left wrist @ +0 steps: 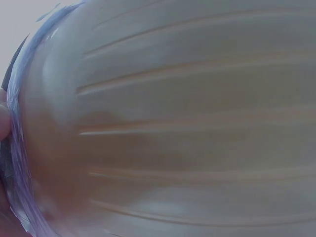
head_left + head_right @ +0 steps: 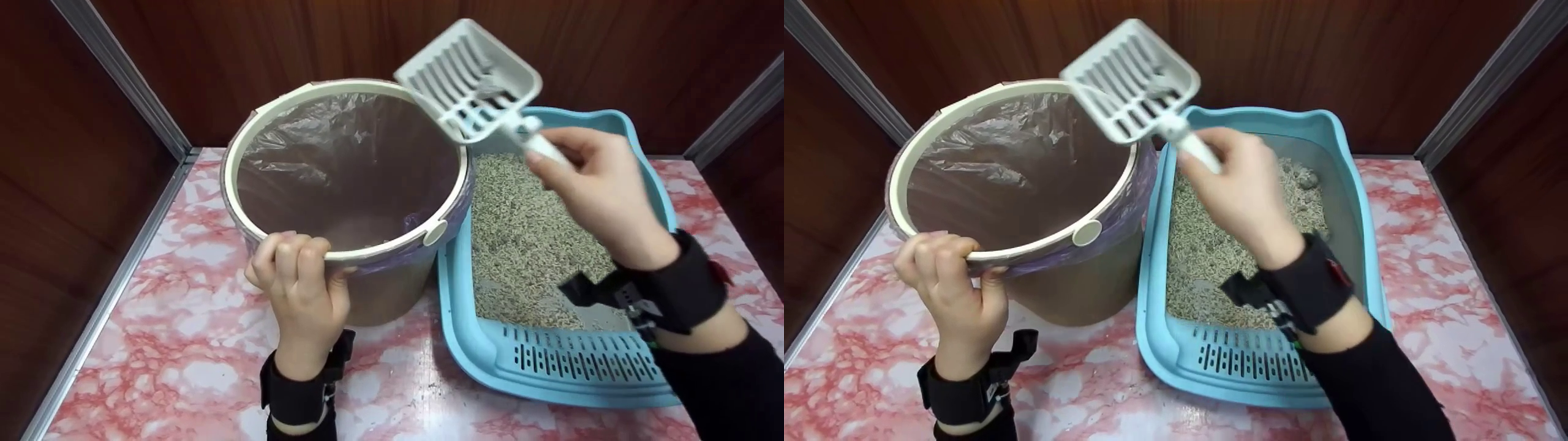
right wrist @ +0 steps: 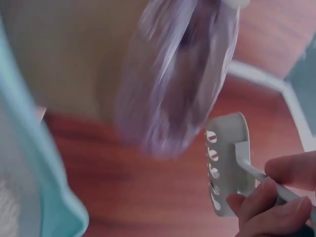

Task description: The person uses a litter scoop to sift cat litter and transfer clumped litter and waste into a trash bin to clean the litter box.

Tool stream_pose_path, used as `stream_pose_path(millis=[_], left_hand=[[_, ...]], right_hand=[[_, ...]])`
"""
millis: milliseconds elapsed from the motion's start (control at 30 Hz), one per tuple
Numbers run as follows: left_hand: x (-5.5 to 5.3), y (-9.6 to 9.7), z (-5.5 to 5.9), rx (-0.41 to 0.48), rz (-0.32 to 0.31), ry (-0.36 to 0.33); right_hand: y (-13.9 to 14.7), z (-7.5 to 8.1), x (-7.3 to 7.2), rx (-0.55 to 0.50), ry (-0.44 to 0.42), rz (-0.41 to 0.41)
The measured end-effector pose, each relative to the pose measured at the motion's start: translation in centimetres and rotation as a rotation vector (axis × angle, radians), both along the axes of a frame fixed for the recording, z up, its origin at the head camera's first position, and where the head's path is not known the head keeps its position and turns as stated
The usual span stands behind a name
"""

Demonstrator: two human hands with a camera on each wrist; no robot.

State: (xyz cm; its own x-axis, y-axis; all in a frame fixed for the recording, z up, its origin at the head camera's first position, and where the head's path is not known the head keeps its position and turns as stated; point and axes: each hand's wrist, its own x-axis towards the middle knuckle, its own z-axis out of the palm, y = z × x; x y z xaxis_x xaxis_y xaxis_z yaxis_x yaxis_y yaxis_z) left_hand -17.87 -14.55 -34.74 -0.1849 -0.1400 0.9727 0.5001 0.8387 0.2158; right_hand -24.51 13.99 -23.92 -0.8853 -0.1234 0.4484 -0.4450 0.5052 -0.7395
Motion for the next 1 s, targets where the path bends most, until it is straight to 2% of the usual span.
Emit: stream_pose_path(millis=[133, 267, 567, 667, 767, 900, 1000], left_hand=[[-0.1, 0.2, 0.0, -0.001, -0.006, 0.001], [-0.1, 0.3, -0.1, 0.002, -0.01, 0.001], [-0.1, 0.3, 0.0, 0.0, -0.013, -0.001], [-0.1, 0.3, 0.1, 0.0, -0.013, -0.003], [-0.2, 0.3, 0.1, 0.003, -0.01, -0.001], [-0.2, 0.3, 0.1, 0.006, -0.008, 0.004], [-0.2, 0.3, 0.1, 0.004, -0.009, 0.007]], right_hand=[[-2.9, 0.1, 0.4, 0.124, 0.099, 0.037], [-4.6, -0.3, 0.5, 0.265, 0.225, 0.036], [-5.4, -0.4, 0.6, 0.533, 0.57, -0.055], [-5.5, -0.6, 0.6, 0.56, 0.68, -0.077], [-5.5, -0.7, 0.6, 0.552, 0.748, -0.079], [-4.7, -0.9, 0.4, 0.46, 0.755, -0.06], [-2.7, -0.6, -0.1, 0.349, 0.71, -0.086]])
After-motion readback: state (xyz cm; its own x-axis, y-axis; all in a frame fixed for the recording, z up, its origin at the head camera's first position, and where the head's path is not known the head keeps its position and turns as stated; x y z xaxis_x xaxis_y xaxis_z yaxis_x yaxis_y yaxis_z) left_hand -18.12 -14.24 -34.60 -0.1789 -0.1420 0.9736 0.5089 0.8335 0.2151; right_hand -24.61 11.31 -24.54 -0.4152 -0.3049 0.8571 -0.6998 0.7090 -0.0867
